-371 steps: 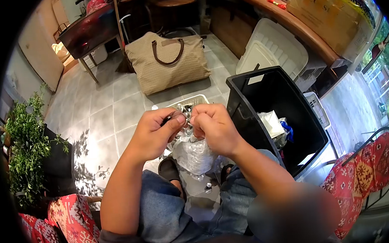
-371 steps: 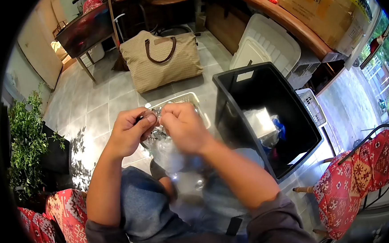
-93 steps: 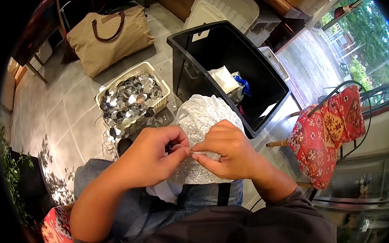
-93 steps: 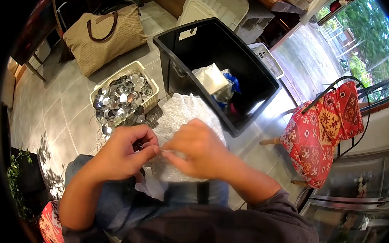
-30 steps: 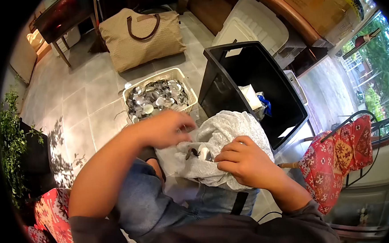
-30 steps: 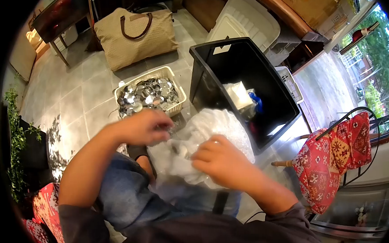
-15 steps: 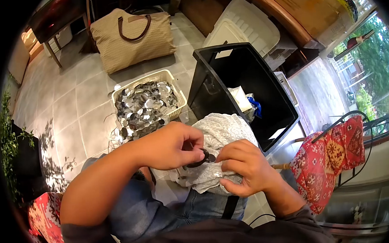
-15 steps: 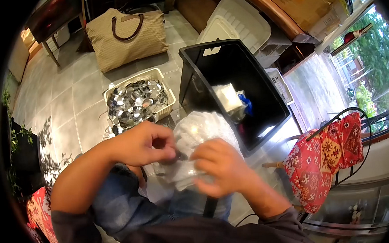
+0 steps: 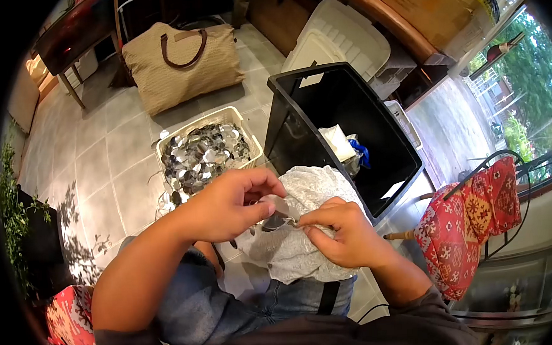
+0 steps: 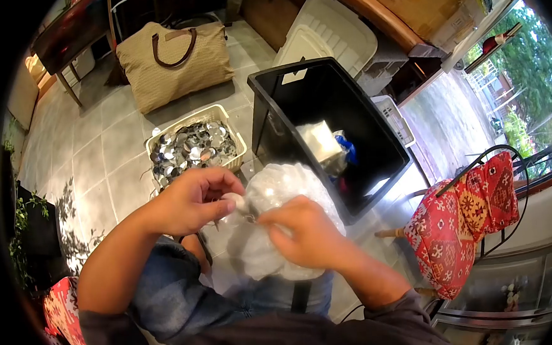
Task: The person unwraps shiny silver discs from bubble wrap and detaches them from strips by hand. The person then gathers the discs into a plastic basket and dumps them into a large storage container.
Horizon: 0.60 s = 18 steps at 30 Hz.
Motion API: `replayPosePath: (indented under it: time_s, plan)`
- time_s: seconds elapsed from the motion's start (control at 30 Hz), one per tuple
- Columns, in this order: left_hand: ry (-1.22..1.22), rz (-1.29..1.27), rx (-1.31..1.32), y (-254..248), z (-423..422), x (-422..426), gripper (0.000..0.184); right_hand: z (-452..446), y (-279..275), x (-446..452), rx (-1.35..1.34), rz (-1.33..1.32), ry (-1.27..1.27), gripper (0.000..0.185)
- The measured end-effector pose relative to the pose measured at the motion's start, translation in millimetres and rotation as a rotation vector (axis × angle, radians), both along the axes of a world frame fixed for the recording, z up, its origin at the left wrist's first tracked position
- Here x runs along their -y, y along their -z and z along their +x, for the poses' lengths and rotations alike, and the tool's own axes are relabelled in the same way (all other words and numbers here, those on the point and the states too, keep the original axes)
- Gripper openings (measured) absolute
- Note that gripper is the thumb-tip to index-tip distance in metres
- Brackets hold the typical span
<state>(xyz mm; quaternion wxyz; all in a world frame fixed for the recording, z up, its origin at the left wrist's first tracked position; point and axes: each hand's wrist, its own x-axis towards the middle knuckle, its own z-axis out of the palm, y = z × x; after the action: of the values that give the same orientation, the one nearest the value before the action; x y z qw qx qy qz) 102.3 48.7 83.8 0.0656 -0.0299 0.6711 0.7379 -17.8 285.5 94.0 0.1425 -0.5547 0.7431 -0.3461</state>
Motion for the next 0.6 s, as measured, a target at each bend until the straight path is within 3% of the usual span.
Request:
replayPosePath:
  time_s: [0.13,0.23,0.33,0.47,0.6]
  plan:
    - [0.083,-0.059,-0.035,-0.8,-1.6,-8.5,0.029,-7.5,-5.6,-0.2,0.230,0.055,-0.006,0.015]
    - [0.129,-0.022,-0.089,5.1,-3.4,-14.3,0.028,-12.0,-7.9,-3.0,0.311,0.070,-0.072,0.014]
    - [0.128,0.059,0.125,-11.3,-2.2,-22.2,0.022,-11.7,-12.6,-5.6,0.523,0.161,0.018,0.011]
    - [0.180,-0.022,0.236,-29.4,-1.7,-24.7,0.017,-13.6,-6.7,-8.1,0.560,0.139,0.004,0.010]
    - [0.146,0.046,0.091,-2.5,-3.3,-23.1,0.017,-15.9,-3.7,-8.3,0.435,0.088,-0.057,0.012]
